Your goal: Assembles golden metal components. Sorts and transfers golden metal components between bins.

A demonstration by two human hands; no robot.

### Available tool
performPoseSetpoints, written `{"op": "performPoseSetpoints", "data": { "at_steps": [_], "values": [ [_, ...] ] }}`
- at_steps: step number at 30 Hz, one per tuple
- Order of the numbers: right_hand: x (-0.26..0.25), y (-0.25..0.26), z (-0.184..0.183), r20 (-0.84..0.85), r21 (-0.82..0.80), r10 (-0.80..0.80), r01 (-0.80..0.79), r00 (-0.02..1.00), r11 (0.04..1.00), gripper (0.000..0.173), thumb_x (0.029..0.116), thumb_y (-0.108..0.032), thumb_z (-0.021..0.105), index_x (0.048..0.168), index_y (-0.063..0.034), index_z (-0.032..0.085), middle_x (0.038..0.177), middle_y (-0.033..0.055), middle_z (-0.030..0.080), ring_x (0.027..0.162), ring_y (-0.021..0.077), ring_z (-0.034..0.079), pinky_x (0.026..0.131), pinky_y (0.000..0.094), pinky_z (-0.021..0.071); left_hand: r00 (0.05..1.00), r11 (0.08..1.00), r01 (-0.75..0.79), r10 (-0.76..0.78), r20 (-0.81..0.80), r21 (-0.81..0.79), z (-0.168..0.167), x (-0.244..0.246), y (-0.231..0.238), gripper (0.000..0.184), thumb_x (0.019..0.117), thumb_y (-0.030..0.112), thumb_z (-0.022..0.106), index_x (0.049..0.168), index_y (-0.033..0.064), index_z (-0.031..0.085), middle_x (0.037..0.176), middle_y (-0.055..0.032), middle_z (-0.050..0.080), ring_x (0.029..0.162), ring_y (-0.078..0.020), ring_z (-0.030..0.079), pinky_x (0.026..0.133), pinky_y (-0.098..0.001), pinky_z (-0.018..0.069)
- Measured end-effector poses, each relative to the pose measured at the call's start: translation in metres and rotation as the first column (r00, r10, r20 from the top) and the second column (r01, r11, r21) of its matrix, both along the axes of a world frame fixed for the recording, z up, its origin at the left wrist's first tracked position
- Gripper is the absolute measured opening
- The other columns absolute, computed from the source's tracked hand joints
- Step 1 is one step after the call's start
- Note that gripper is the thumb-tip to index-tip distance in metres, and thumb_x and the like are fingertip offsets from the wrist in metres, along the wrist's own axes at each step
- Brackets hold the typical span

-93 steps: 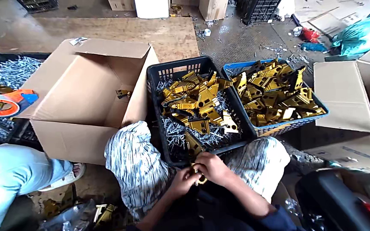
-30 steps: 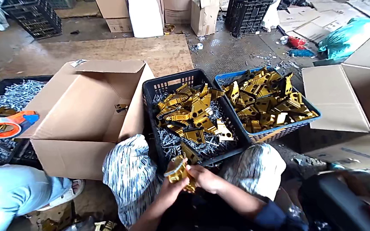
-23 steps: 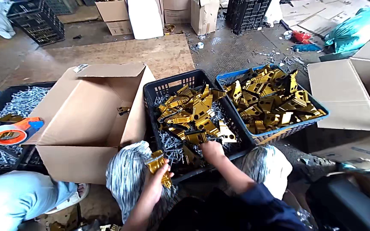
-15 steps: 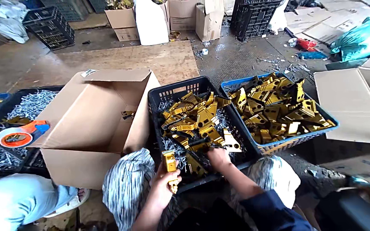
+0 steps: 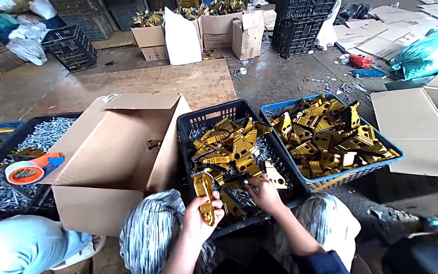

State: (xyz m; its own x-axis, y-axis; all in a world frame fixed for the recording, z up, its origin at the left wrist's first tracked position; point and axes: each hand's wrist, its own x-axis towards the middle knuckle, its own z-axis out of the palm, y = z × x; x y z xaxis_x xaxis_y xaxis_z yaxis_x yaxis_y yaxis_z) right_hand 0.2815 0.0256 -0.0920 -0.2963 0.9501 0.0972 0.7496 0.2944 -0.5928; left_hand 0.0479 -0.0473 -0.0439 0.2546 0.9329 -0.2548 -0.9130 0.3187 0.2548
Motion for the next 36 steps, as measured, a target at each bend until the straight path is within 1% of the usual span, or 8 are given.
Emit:
{"op": "performPoseSetpoints", "data": {
  "at_steps": [3, 7, 11, 19, 22, 29, 31, 36],
  "values": [
    [-0.008, -0.005, 0.008, -0.099, -0.045, 0.126, -0.131, 0.987, 0.99, 0.032, 0.1045, -0.028, 0.051, 0.116, -0.0091, 0.073, 0.113, 0.0094, 0.075, 0.116, 0.0345, 0.065, 0.102, 0.0653, 0.0425, 0.967, 0.997, -0.05, 0.035, -0.254, -0.052, 0.011, 0.01, 0.015, 0.017, 0.1002, 0.012, 0.043, 0.115, 0.0075, 0.051, 0.094, -0.0102, 0.064, 0.065, -0.0147, 0.065, 0.055, -0.0262, 0.0568],
    [-0.02, -0.011, 0.022, -0.193, 0.013, 0.253, -0.256, 0.948, 0.967, 0.03, 0.1044, -0.028, 0.05, 0.111, -0.0133, 0.076, 0.106, 0.0019, 0.075, 0.108, 0.0261, 0.063, 0.098, 0.0587, 0.0387, 0.809, 0.997, -0.076, 0.048, -0.586, -0.023, 0.009, 0.027, 0.041, 0.048, 0.1046, 0.01, 0.053, 0.147, 0.014, 0.032, 0.095, -0.0085, 0.058, 0.067, -0.0132, 0.061, 0.056, -0.025, 0.0534],
    [-0.02, -0.003, 0.026, -0.223, -0.009, 0.277, -0.286, 0.935, 0.958, 0.031, 0.1044, -0.029, 0.051, 0.108, -0.0125, 0.077, 0.106, 0.0013, 0.076, 0.11, 0.0215, 0.064, 0.1, 0.0568, 0.0364, 0.744, 0.996, -0.08, 0.083, -0.663, 0.034, -0.002, 0.036, 0.056, 0.059, 0.1012, 0.012, 0.061, 0.15, 0.0127, 0.028, 0.092, -0.0084, 0.058, 0.07, -0.0143, 0.061, 0.06, -0.0276, 0.0551],
    [-0.025, 0.01, 0.019, -0.202, 0.066, 0.254, -0.246, 0.946, 0.967, 0.024, 0.0987, -0.028, 0.058, 0.096, -0.0132, 0.077, 0.093, 0.0035, 0.073, 0.099, 0.023, 0.066, 0.093, 0.0588, 0.04, 0.66, 0.984, 0.071, 0.077, -0.747, 0.164, -0.024, 0.032, 0.064, 0.12, 0.0737, 0.003, 0.084, 0.159, 0.0089, 0.001, 0.14, -0.018, 0.05, 0.117, -0.0206, 0.063, 0.096, -0.0356, 0.0573],
    [-0.024, 0.012, 0.022, -0.144, 0.094, 0.193, -0.18, 0.971, 0.979, 0.02, 0.0927, -0.031, 0.067, 0.098, -0.0155, 0.078, 0.096, 0.0047, 0.074, 0.103, 0.0276, 0.066, 0.094, 0.0618, 0.0413, 0.648, 0.981, 0.074, 0.088, -0.757, 0.177, -0.03, 0.028, 0.066, 0.127, 0.0669, -0.003, 0.087, 0.159, 0.009, 0.0, 0.142, -0.0183, 0.049, 0.119, -0.0219, 0.063, 0.096, -0.037, 0.0586],
    [-0.029, 0.014, 0.009, -0.174, 0.34, 0.084, -0.021, 0.981, 0.94, 0.029, 0.0878, -0.039, 0.073, 0.079, -0.0116, 0.072, 0.075, 0.0041, 0.067, 0.079, 0.023, 0.065, 0.085, 0.0503, 0.047, 0.336, 0.946, 0.287, 0.048, -0.941, 0.15, -0.032, 0.009, 0.065, 0.128, 0.0655, 0.008, 0.089, 0.16, 0.0023, 0.002, 0.15, -0.0193, 0.043, 0.13, -0.0159, 0.056, 0.105, -0.0299, 0.0518],
    [-0.03, 0.015, 0.002, -0.283, 0.407, 0.116, 0.01, 0.952, 0.914, 0.031, 0.0884, -0.034, 0.075, 0.075, -0.0081, 0.066, 0.07, 0.0046, 0.064, 0.073, 0.0186, 0.063, 0.079, 0.0379, 0.0497, 0.367, 0.945, 0.298, 0.019, -0.93, 0.137, -0.035, 0.011, 0.062, 0.127, 0.0648, 0.003, 0.084, 0.16, 0.0029, 0.0, 0.15, -0.0185, 0.044, 0.129, -0.016, 0.057, 0.104, -0.0308, 0.0528],
    [-0.036, 0.012, 0.0, -0.576, 0.376, 0.16, 0.086, 0.801, 0.923, 0.037, 0.0933, -0.032, 0.076, 0.078, -0.0021, 0.061, 0.066, 0.0011, 0.059, 0.061, 0.0003, 0.054, 0.059, 0.0152, 0.0473, 0.781, 0.973, 0.197, -0.082, -0.62, 0.119, -0.037, 0.018, 0.059, 0.107, 0.0731, -0.001, 0.075, 0.155, 0.0085, 0.007, 0.119, -0.0095, 0.062, 0.097, -0.0163, 0.069, 0.081, -0.0323, 0.0603]
  ]
}}
